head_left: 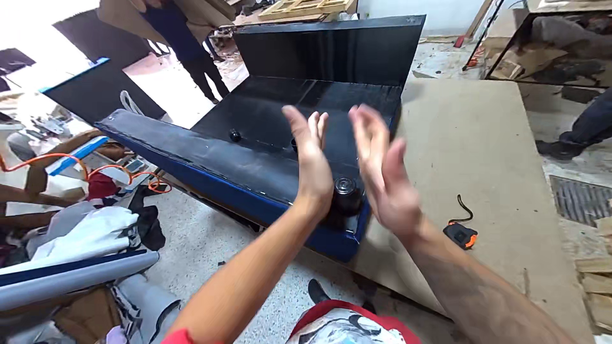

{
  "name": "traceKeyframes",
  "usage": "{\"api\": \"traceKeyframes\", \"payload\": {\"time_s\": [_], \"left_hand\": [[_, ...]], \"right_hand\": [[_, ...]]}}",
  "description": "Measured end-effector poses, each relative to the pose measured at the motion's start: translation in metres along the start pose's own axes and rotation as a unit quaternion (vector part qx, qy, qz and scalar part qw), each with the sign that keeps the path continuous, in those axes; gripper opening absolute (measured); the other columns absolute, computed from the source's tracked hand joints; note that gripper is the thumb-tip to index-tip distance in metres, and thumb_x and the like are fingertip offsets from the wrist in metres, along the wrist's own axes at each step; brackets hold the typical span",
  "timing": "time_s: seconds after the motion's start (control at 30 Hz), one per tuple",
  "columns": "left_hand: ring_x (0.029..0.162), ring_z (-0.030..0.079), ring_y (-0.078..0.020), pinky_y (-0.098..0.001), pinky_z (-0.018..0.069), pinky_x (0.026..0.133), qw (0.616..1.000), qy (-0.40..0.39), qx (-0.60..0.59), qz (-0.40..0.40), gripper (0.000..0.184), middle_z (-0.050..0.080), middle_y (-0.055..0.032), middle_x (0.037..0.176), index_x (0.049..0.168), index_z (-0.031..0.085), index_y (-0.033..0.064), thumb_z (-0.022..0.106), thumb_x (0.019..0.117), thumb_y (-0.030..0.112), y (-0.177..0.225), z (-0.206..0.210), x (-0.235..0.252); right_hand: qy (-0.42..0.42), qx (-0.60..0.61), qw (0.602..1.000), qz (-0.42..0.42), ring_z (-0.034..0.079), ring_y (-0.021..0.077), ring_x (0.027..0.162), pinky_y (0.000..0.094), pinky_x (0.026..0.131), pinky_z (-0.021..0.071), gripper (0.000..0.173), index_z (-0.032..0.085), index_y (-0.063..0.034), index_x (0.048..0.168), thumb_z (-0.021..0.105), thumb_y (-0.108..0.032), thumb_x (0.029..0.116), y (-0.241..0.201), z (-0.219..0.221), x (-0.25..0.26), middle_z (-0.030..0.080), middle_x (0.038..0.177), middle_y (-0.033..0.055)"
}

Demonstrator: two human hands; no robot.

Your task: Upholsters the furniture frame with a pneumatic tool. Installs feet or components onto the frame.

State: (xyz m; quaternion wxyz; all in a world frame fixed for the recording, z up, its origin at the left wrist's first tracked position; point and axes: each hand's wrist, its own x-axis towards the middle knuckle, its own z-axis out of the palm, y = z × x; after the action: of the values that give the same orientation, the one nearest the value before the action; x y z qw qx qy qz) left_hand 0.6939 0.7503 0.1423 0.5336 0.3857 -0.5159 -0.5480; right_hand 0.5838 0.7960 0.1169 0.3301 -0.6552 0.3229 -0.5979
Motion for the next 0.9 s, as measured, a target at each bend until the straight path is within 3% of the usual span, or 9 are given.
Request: {"api": "traceKeyframes", "payload": {"time_s": [0.07,0.2,0.3,0.43,0.53,0.63,0.7,0.8,0.9], "left_hand": [[0.155,0.026,-0.0152,-0.0456,0.0244,0.127,0.998,-0.056,0.003,0.0,0.095,0.032,0.001,0.167,0.165,0.023,0.0198,-0.003,0.0947,0.079,-0.006,0.003,-0.022],[0.158,0.014,-0.0166,-0.0388,0.0138,0.13,0.998,-0.049,-0.019,0.027,0.086,0.016,-0.0089,0.172,0.165,0.013,0.0087,0.003,0.1033,0.067,-0.013,0.005,0.017],[0.156,0.022,-0.0146,-0.043,0.0203,0.127,1.0,-0.024,0.007,-0.002,0.083,0.025,-0.0005,0.17,0.165,0.023,0.0165,0.001,0.1027,0.068,-0.005,0.007,-0.02],[0.158,0.015,-0.0153,-0.0394,0.0141,0.13,0.999,0.005,-0.035,0.004,0.078,0.017,-0.0059,0.172,0.166,0.014,0.0124,0.003,0.1058,0.061,-0.018,-0.003,0.005],[0.154,0.029,-0.0143,-0.0433,0.025,0.126,0.999,0.027,-0.032,-0.029,0.081,0.033,0.0003,0.167,0.162,0.031,0.0178,0.001,0.1038,0.066,-0.013,0.005,-0.025],[0.154,0.028,-0.0165,-0.0421,0.0236,0.126,0.996,0.052,-0.076,-0.02,0.081,0.035,-0.0044,0.166,0.161,0.031,0.0134,0.001,0.1046,0.063,-0.021,-0.001,-0.006],[0.153,0.03,-0.0159,-0.0408,0.0222,0.127,0.994,0.083,-0.075,0.019,0.077,0.039,-0.0053,0.163,0.159,0.034,0.0091,0.001,0.1074,0.056,-0.021,-0.003,-0.004],[0.146,0.042,-0.0147,-0.0485,0.0366,0.119,0.998,0.058,0.008,-0.002,0.077,0.048,0.0022,0.157,0.156,0.043,0.0218,0.002,0.1049,0.063,-0.025,0.008,-0.042],[0.154,0.027,-0.0123,-0.0412,0.0209,0.128,0.995,0.045,-0.085,-0.042,0.075,0.033,-0.0005,0.167,0.163,0.028,0.0166,0.005,0.1065,0.061,-0.02,0.002,-0.01]], "right_hand": [[0.058,-0.027,0.998,-0.012,0.014,0.0197,0.159,0.0444,0.131,0.0182,0.078,0.012,-0.0029,0.164,0.021,-0.057,0.1088,0.021,0.004,0.02,0.012,0.173,0.0127],[-0.007,-0.006,0.995,0.096,0.018,0.0125,0.158,0.0448,0.128,0.0245,0.075,0.008,-0.0179,0.167,0.015,-0.062,0.1069,-0.01,0.007,-0.001,0.013,0.174,-0.0014],[0.06,0.048,0.992,0.099,0.02,0.017,0.158,0.046,0.129,0.0213,0.077,0.009,-0.013,0.166,0.02,-0.062,0.1073,0.015,0.009,0.023,0.016,0.172,0.0093],[-0.015,-0.044,0.99,0.129,0.023,0.0125,0.156,0.0476,0.126,0.0277,0.077,0.012,-0.021,0.167,0.012,-0.067,0.1046,-0.016,0.015,-0.004,0.019,0.172,-0.0034],[0.012,0.053,0.992,0.116,0.019,0.0162,0.158,0.0455,0.129,0.0218,0.077,0.008,-0.0135,0.167,0.019,-0.061,0.1075,0.01,0.008,0.025,0.014,0.173,0.0073],[-0.05,-0.06,0.988,0.135,0.026,0.0104,0.155,0.0445,0.123,0.0328,0.072,0.007,-0.0245,0.167,0.015,-0.062,0.1071,-0.015,0.015,-0.001,0.017,0.173,-0.0052],[-0.06,-0.062,0.99,0.113,0.021,0.0132,0.157,0.0399,0.127,0.0269,0.08,0.01,-0.0143,0.167,0.009,-0.065,0.1051,-0.014,0.011,0.0,0.018,0.173,0.0011],[-0.012,-0.001,0.994,0.109,0.017,0.0151,0.158,0.0401,0.13,0.0192,0.077,0.012,-0.009,0.166,0.017,-0.06,0.1076,0.015,0.014,0.024,0.017,0.172,0.0082],[-0.084,-0.038,0.992,0.086,0.012,0.0171,0.16,0.0495,0.131,0.0167,0.08,0.012,-0.0139,0.167,0.007,-0.064,0.1054,-0.006,0.01,-0.005,0.012,0.174,-0.0008]]}}
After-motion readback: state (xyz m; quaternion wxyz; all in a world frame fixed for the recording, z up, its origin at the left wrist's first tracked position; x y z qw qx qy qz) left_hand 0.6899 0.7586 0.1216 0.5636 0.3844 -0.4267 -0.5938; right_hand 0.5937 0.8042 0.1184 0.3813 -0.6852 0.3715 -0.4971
